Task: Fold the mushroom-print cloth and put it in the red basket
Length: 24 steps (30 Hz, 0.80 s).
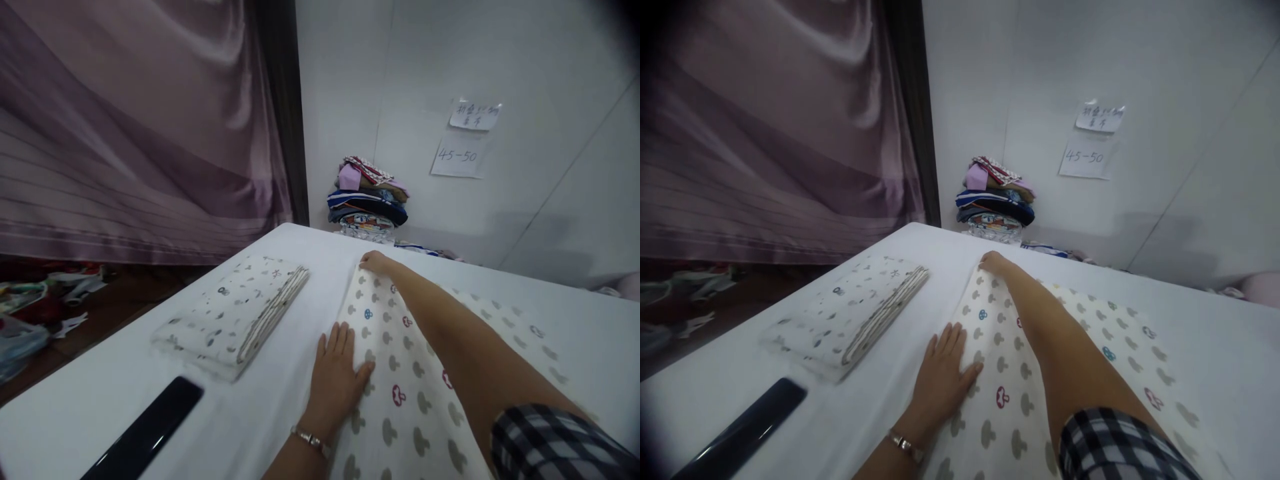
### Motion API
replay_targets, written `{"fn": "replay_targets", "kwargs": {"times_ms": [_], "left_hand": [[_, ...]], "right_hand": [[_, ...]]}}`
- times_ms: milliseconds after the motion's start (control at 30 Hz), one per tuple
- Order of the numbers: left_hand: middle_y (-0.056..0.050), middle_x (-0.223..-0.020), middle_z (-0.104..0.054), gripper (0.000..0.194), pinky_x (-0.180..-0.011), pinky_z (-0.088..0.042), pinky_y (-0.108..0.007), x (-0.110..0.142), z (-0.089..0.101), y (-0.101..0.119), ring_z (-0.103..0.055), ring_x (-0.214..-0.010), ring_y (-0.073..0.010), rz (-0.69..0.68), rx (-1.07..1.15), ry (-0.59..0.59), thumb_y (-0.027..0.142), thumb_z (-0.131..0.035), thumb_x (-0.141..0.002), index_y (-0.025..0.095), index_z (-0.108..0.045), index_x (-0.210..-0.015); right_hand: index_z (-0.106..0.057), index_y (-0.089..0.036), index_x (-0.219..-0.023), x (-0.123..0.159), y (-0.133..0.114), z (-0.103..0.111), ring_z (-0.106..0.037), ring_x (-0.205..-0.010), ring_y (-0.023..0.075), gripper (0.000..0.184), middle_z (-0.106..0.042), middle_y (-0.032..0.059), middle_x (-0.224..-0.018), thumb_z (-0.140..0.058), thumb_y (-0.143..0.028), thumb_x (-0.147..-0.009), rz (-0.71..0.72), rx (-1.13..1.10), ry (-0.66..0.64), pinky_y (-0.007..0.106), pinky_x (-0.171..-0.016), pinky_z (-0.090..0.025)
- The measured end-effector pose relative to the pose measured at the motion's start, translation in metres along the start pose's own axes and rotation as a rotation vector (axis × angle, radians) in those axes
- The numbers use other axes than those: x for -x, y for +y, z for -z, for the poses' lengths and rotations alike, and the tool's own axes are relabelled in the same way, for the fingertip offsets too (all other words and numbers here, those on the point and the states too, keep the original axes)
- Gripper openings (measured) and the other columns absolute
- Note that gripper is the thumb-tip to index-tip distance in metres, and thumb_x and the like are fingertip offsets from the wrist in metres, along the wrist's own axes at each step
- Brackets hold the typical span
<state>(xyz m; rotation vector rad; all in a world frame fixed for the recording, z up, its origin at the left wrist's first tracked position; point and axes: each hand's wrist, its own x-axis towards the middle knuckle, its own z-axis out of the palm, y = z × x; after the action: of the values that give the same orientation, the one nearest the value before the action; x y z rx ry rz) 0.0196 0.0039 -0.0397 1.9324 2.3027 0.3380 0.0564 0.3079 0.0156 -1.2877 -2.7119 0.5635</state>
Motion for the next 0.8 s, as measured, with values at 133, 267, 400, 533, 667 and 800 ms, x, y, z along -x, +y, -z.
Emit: {"fn": "replay_targets", "kwargs": {"times_ms": [133, 267, 400, 533, 667, 800], "left_hand": [[-0.006, -0.153, -0.023, 0.073, -0.116, -0.012, -0.047, 0.001, 0.000, 0.000, -0.012, -0.142, -0.0242, -0.001, 0.012, 0.016, 0.061, -0.022, -0.089, 0.015, -0.030, -0.145], [-0.006, -0.153, -0.023, 0.073, -0.116, -0.012, -0.048, 0.002, 0.001, 0.000, -0.012, -0.142, -0.0243, -0.008, 0.031, 0.014, 0.062, -0.020, -0.089, 0.015, -0.029, -0.145], [-0.006, -0.153, -0.023, 0.072, -0.115, -0.013, -0.049, 0.002, 0.001, 0.000, -0.013, -0.142, -0.0247, -0.010, 0.034, 0.024, 0.060, -0.021, -0.089, 0.016, -0.029, -0.145], [-0.007, -0.153, -0.023, 0.072, -0.115, -0.014, -0.049, 0.001, 0.002, 0.001, -0.013, -0.142, -0.0256, -0.007, 0.013, 0.008, 0.059, -0.024, -0.089, 0.014, -0.029, -0.145], [-0.007, -0.152, -0.023, 0.072, -0.115, -0.014, -0.050, 0.001, 0.003, 0.001, -0.014, -0.142, -0.0260, -0.005, 0.007, 0.012, 0.059, -0.025, -0.088, 0.015, -0.030, -0.145], [-0.007, -0.152, -0.023, 0.071, -0.115, -0.014, -0.050, 0.001, 0.003, 0.001, -0.014, -0.142, -0.0257, -0.007, 0.003, 0.016, 0.059, -0.023, -0.089, 0.015, -0.030, -0.145]], "right_hand": [[-0.069, -0.018, -0.100, 0.005, -0.003, -0.022, -0.062, -0.095, 0.0210, 0.024, -0.069, 0.0074, -0.104, -0.049, -0.023, -0.086, 0.004, 0.003, 0.031, 0.027, -0.080, -0.047], [-0.067, -0.019, -0.104, 0.007, 0.000, -0.035, -0.059, -0.103, 0.0234, 0.026, -0.066, 0.0083, -0.111, -0.047, -0.022, -0.087, 0.039, 0.010, 0.038, 0.032, -0.087, -0.045], [-0.069, -0.022, -0.102, 0.002, 0.004, -0.029, -0.064, -0.089, 0.0205, 0.026, -0.068, 0.0043, -0.106, -0.055, -0.020, -0.080, 0.061, -0.018, -0.044, 0.027, -0.074, -0.049], [-0.071, -0.023, -0.095, 0.000, 0.004, -0.025, -0.064, -0.071, 0.0172, 0.022, -0.071, 0.0025, -0.093, -0.058, -0.022, -0.078, 0.054, -0.033, -0.068, 0.023, -0.059, -0.049], [-0.069, -0.021, -0.095, 0.002, -0.002, -0.033, -0.063, -0.083, 0.0189, 0.021, -0.069, 0.0032, -0.097, -0.059, -0.023, -0.077, 0.055, -0.006, 0.017, 0.023, -0.068, -0.048], [-0.067, -0.022, -0.102, 0.009, -0.005, -0.042, -0.059, -0.099, 0.0219, 0.024, -0.067, 0.0052, -0.107, -0.054, -0.029, -0.083, 0.039, 0.040, 0.107, 0.029, -0.082, -0.044]]}}
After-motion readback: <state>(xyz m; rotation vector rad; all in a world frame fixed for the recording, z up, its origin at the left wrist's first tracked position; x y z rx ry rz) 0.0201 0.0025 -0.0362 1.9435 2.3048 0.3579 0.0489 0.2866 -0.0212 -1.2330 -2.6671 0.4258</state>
